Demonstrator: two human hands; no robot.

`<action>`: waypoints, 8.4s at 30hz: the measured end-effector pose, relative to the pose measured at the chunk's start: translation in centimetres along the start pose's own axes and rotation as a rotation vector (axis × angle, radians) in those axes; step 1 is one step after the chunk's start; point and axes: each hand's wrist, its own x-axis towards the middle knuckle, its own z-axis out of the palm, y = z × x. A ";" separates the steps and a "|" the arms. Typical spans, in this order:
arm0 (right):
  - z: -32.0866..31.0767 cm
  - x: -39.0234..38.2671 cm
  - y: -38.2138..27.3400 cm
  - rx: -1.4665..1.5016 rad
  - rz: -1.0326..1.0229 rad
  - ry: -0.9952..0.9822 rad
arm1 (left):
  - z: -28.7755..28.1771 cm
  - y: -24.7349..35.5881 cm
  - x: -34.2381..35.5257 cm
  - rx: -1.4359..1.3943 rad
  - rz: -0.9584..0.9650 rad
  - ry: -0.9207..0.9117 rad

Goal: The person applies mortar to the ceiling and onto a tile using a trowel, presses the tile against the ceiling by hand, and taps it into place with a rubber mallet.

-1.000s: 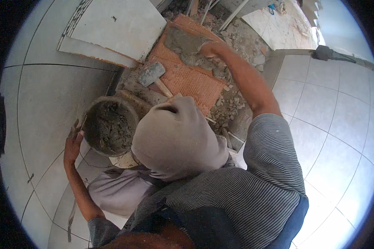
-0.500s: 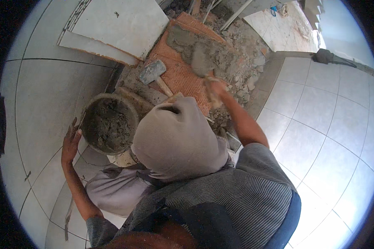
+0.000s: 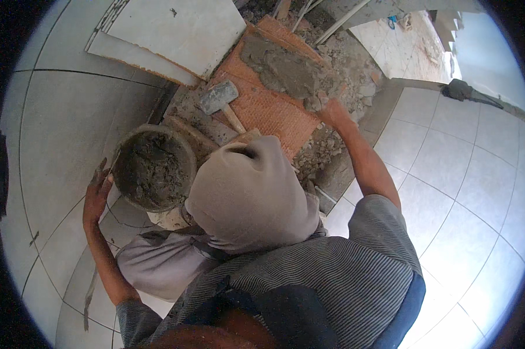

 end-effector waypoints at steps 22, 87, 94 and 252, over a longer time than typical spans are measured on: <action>10.0 -2.4 -2.1 -0.389 0.156 -0.061 | -0.3 -1.7 -1.2 -0.065 0.000 0.015; -1.5 7.7 -0.6 -0.084 0.273 -0.378 | -0.4 -1.3 -2.9 -0.022 -0.020 0.071; -3.1 1.8 3.9 -0.280 0.026 -0.596 | -0.5 -1.0 -2.3 -0.006 -0.011 0.058; -14.3 1.7 -9.8 0.310 0.272 -0.442 | -0.2 -0.7 0.0 0.131 -0.017 -0.008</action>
